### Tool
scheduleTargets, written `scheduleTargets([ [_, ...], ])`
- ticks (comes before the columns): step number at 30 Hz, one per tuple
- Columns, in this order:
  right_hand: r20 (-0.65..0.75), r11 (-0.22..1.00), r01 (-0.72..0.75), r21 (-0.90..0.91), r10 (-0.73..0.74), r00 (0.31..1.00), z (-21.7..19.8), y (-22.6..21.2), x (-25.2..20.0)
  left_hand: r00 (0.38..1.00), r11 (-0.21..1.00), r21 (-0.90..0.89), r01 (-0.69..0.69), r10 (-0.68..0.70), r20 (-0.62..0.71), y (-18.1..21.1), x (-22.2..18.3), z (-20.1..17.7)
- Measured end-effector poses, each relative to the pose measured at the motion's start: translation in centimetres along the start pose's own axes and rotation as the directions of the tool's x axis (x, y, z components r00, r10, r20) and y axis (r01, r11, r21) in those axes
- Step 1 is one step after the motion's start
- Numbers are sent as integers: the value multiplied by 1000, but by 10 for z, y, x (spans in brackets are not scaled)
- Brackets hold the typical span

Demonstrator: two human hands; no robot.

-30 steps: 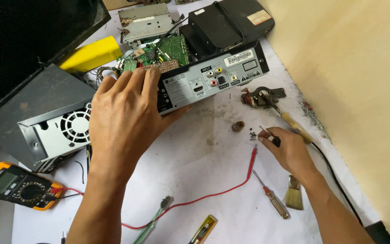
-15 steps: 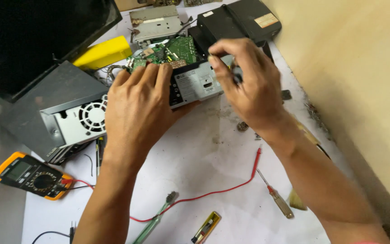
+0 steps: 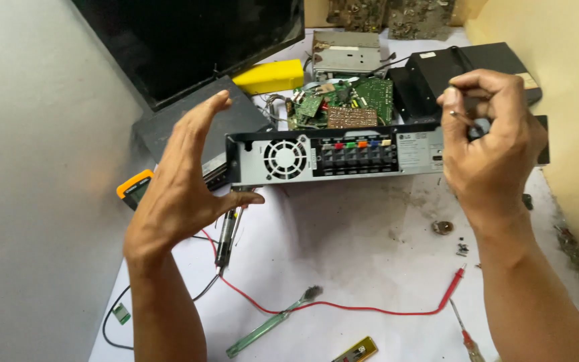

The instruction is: Disassembling and reassembling the metal casing of an electronic device using a screwdriver

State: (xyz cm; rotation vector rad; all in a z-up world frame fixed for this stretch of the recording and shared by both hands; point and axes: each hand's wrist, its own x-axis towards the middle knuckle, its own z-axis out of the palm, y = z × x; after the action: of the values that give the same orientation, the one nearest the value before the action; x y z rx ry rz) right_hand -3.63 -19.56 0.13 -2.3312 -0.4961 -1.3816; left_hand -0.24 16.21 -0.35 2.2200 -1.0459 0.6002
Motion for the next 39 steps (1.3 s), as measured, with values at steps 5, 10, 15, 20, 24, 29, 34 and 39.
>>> scheduleTargets([
  [5, -1, 996, 7, -84, -7, 1000, 1, 15, -11, 993, 892, -451, 26, -77, -95, -23, 5, 50],
  [10, 49, 997, -5, -74, 9, 999, 0, 19, -11, 973, 826, -555, 96, -196, -123, -30, 0, 70],
  [15, 84, 975, -66, 210, 49, 995, 0, -20, 1, 995, 888, -459, 23, -65, -76, -31, 1, 71],
  [20, 392, 936, -157, 317, 21, 920, 10, -99, 43, 996, 894, -444, 63, -81, -23, -38, 4, 70],
  [24, 515, 877, -46, 478, -238, 823, 38, -121, 66, 996, 891, -448, 81, -91, -2, -38, 3, 70],
  [29, 496, 882, 30, 470, -293, 817, 64, -119, 75, 998, 903, -425, 57, -69, -12, -38, 4, 69],
  [34, 490, 872, 32, 489, -304, 817, 70, -117, 73, 999, 905, -424, 38, -48, -15, -39, 3, 70],
  [39, 450, 860, 72, 505, -333, 829, 73, -119, 71, 999, 896, -444, 29, -41, -18, -38, 3, 70],
])
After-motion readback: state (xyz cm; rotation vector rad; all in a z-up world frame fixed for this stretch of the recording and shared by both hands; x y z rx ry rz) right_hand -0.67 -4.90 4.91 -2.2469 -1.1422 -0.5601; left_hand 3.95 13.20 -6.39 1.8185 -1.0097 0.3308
